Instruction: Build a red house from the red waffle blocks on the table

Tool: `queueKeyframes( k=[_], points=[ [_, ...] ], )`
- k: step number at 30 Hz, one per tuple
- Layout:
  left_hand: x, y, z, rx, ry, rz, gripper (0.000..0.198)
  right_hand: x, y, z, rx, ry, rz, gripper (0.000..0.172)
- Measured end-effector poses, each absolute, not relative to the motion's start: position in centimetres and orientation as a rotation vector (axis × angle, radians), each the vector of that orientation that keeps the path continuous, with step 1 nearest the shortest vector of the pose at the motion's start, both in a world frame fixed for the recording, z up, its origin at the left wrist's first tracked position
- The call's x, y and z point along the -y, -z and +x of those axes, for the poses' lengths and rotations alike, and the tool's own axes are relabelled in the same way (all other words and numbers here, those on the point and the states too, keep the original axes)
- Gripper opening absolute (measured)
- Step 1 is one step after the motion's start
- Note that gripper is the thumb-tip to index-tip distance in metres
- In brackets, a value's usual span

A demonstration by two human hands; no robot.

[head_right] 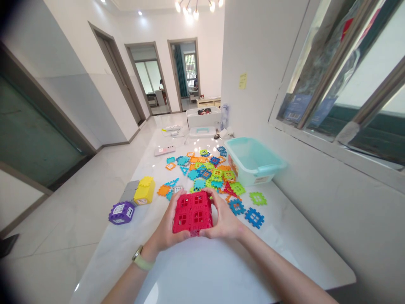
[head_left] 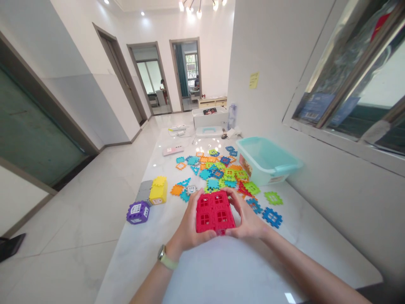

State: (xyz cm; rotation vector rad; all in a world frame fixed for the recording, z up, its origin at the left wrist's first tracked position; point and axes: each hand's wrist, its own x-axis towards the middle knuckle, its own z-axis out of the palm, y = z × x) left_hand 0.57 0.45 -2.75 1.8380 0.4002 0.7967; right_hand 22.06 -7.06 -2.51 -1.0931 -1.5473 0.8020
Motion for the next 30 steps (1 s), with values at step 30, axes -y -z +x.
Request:
queueKeyframes(
  k=[30],
  points=[
    [-0.9,0.9,0.6,-0.536,-0.864,2.194,0.095,6.8,2.9,21.0,1.532,-1.102,-1.077,0.123]
  ],
)
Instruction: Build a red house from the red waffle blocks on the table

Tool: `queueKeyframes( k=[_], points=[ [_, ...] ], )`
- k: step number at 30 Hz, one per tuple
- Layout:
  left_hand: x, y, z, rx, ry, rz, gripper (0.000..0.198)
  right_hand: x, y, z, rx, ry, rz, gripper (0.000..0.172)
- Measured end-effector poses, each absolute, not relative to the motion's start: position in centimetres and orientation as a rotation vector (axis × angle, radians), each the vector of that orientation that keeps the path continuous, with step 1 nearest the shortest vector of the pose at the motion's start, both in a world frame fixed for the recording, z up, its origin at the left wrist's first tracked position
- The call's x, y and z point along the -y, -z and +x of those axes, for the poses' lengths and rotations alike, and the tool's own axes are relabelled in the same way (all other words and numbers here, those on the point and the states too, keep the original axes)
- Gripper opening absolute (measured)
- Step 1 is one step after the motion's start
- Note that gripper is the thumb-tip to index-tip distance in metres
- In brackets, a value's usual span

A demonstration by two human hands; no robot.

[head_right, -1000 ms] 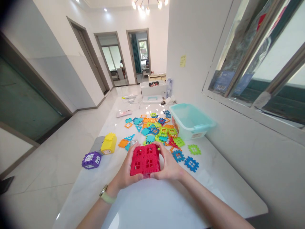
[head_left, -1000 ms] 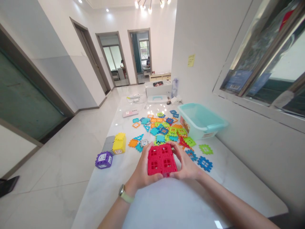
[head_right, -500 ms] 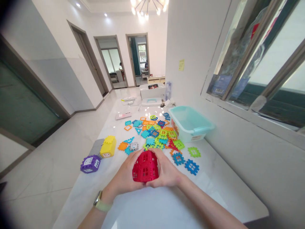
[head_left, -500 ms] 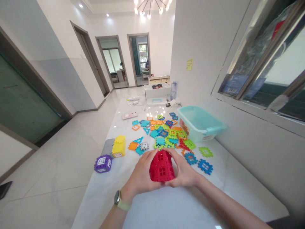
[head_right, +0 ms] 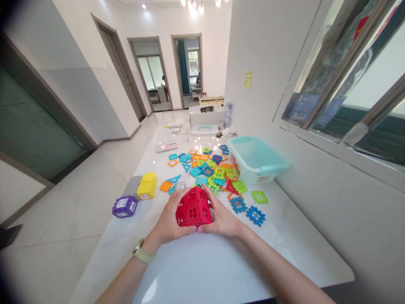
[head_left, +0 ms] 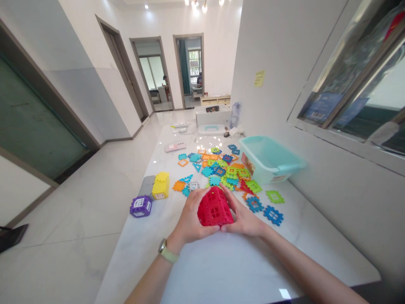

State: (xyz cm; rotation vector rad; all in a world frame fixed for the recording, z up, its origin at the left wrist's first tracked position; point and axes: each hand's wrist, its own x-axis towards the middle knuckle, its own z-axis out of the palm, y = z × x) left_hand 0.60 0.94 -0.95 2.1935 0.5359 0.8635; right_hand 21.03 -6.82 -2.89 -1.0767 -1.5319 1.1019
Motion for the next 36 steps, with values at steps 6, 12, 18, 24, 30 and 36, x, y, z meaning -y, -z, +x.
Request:
queueKeyframes(
  k=[6,12,18,24,30,36],
  points=[
    [-0.9,0.9,0.5,-0.537,-0.863,2.144,0.096,6.6,2.4,20.6,1.503,-1.07,-1.034,0.104],
    [-1.1,1.6,0.6,-0.611,-0.862,2.083,0.108,6.5,3.2,20.8,1.473,-1.126,-1.051,0.11],
    [-0.9,2.7,1.1,-0.531,-0.81,1.811,0.111,6.7,3.2,20.8,1.474,-1.062,-1.004,0.102],
    [-1.0,2.9,1.0,-0.348,-0.758,1.968,0.102,6.9,2.9,20.9,1.679,-0.712,-1.127,0.075],
    [-1.8,3.3,0.7,-0.336,-0.777,2.102,0.078,6.8,2.8,20.8,1.743,-0.681,-1.114,0.069],
    [-2.0,4.0,0.7,-0.355,-0.784,2.07,0.079,6.7,3.5,20.8,1.74,-0.819,-1.078,0.093]
  ],
)
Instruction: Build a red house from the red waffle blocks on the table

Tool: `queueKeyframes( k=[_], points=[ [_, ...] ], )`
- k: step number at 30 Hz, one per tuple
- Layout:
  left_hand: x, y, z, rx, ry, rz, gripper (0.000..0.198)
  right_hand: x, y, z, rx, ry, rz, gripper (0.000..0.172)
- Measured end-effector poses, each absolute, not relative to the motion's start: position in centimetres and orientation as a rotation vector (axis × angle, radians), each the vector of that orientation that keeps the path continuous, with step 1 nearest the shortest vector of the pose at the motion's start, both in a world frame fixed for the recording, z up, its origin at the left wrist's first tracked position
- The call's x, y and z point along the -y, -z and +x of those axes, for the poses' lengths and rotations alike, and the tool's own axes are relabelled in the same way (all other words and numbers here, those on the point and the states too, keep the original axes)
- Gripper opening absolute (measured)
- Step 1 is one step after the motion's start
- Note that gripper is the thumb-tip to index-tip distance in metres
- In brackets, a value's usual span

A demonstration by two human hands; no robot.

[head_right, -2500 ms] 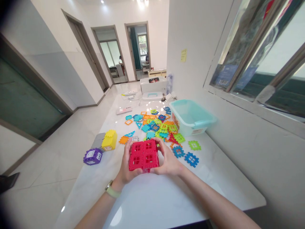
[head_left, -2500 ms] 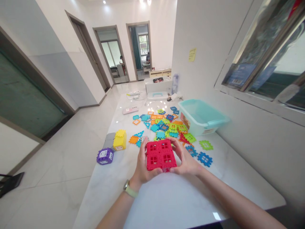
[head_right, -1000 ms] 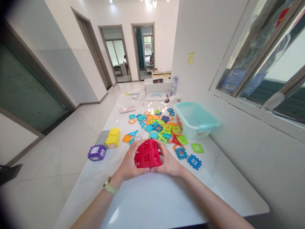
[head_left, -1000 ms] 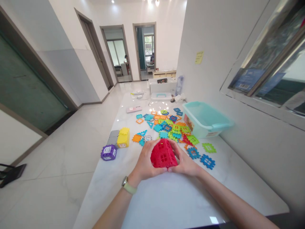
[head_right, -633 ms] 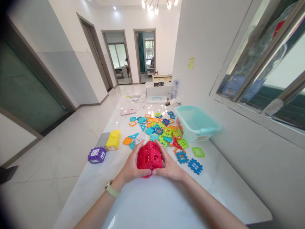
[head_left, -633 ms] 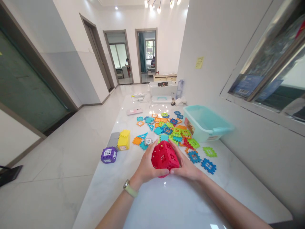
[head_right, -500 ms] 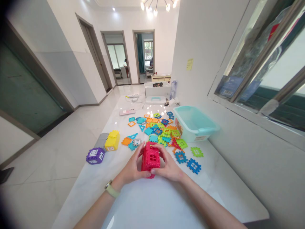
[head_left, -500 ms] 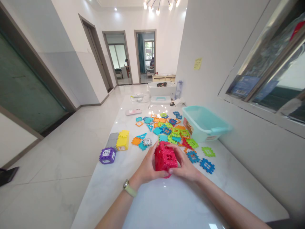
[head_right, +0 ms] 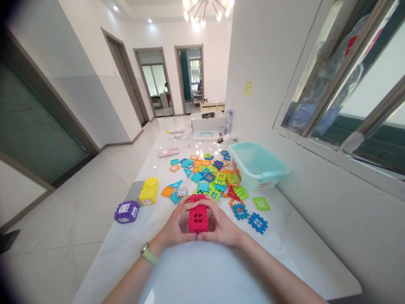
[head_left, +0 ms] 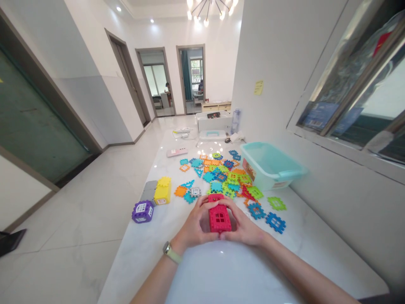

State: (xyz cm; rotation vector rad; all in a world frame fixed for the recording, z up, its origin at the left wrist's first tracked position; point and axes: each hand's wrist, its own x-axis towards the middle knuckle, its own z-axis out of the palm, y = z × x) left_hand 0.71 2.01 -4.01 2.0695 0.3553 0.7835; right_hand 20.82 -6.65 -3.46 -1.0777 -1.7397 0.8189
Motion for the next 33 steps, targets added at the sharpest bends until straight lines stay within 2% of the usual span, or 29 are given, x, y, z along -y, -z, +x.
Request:
queueKeyframes(
  k=[2,4,15,22,25,30,31,33],
  points=[
    [-2.0,4.3,0.6,-0.368,-0.794,1.979,0.078,6.6,4.1,20.9,1.758,-0.853,-1.134,0.113],
    [-2.1,4.6,0.5,-0.362,-0.791,1.867,0.076,6.5,4.5,21.1,1.772,-0.86,-1.193,0.122],
    [-3.4,4.5,-0.8,-0.431,-0.826,1.903,0.066,6.6,2.8,22.4,2.023,-0.533,-1.308,0.1],
    [-2.6,3.5,-0.1,-0.428,-0.653,2.208,0.065,6.7,3.1,23.0,2.07,-0.635,-1.392,0.109],
    [-2.4,3.1,0.0,-0.437,-0.611,2.249,0.071,6.7,2.9,23.3,2.053,-0.666,-1.421,0.106],
    [-2.6,3.4,-0.2,-0.45,-0.557,2.294,0.094,6.6,2.6,23.8,2.032,-0.646,-1.389,0.101],
    [-3.0,3.6,-0.4,-0.458,-0.576,2.284,0.098,6.6,2.5,24.0,2.021,-0.633,-1.374,0.098],
    [-3.8,4.1,-1.1,-0.467,-0.656,2.217,0.099,6.6,2.4,24.5,1.958,-0.585,-1.35,0.082]
  ],
)
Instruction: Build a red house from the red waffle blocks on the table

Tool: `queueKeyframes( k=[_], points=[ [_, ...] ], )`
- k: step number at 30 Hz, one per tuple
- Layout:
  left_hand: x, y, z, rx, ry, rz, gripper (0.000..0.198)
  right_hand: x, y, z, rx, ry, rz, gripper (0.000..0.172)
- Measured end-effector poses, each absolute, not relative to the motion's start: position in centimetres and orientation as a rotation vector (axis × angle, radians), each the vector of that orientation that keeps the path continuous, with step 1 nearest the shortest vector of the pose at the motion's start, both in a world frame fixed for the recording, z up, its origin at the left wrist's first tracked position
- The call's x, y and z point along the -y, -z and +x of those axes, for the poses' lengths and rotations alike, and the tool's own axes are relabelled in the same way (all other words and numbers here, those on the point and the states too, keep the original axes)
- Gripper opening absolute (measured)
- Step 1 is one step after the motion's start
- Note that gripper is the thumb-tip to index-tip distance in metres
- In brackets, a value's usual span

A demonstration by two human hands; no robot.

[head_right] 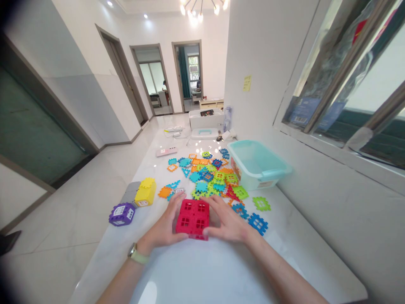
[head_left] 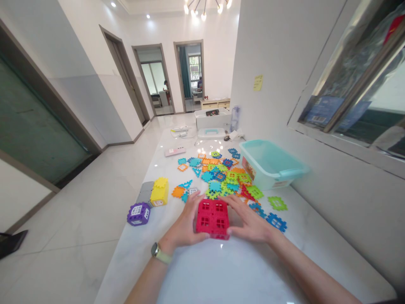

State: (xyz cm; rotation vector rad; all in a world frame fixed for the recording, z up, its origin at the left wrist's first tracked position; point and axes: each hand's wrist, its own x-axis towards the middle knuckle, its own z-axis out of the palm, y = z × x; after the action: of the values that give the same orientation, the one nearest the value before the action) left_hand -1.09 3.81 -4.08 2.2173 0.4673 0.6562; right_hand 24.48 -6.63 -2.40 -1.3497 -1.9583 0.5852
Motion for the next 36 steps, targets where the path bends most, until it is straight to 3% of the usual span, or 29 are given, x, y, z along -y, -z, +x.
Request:
queueKeyframes(
  k=[3,7,10,14,19,23,27,36],
  points=[
    [-5.1,4.5,-2.0,-0.487,-0.79,1.992,0.077,6.7,2.1,24.9,1.852,-0.531,-1.362,0.056],
    [-5.3,3.8,-2.0,-0.485,-0.74,1.905,0.053,6.7,1.6,23.8,2.001,-0.686,-1.408,0.068],
    [-4.6,3.2,-1.3,-0.44,-0.711,2.008,0.052,6.7,1.5,22.6,2.05,-0.75,-1.403,0.072],
    [-4.3,3.0,-0.8,-0.484,-0.722,2.09,0.053,6.6,1.6,22.3,2.003,-0.75,-1.429,0.058],
    [-3.2,1.4,-0.9,-0.759,-0.778,2.304,0.038,6.9,1.8,22.3,1.939,-0.899,-1.286,0.04],
    [-0.3,-0.3,0.3,-0.916,-0.662,2.512,0.043,7.1,2.3,22.0,1.823,-1.061,-1.131,0.033],
    [1.6,-0.1,2.2,-0.981,-0.425,2.704,0.068,6.8,2.9,22.1,1.619,-0.852,-1.223,0.03],
    [2.0,-0.5,0.2,-0.877,-0.211,2.834,0.06,6.8,2.8,21.5,1.722,-0.66,-1.385,0.025]
  ],
)
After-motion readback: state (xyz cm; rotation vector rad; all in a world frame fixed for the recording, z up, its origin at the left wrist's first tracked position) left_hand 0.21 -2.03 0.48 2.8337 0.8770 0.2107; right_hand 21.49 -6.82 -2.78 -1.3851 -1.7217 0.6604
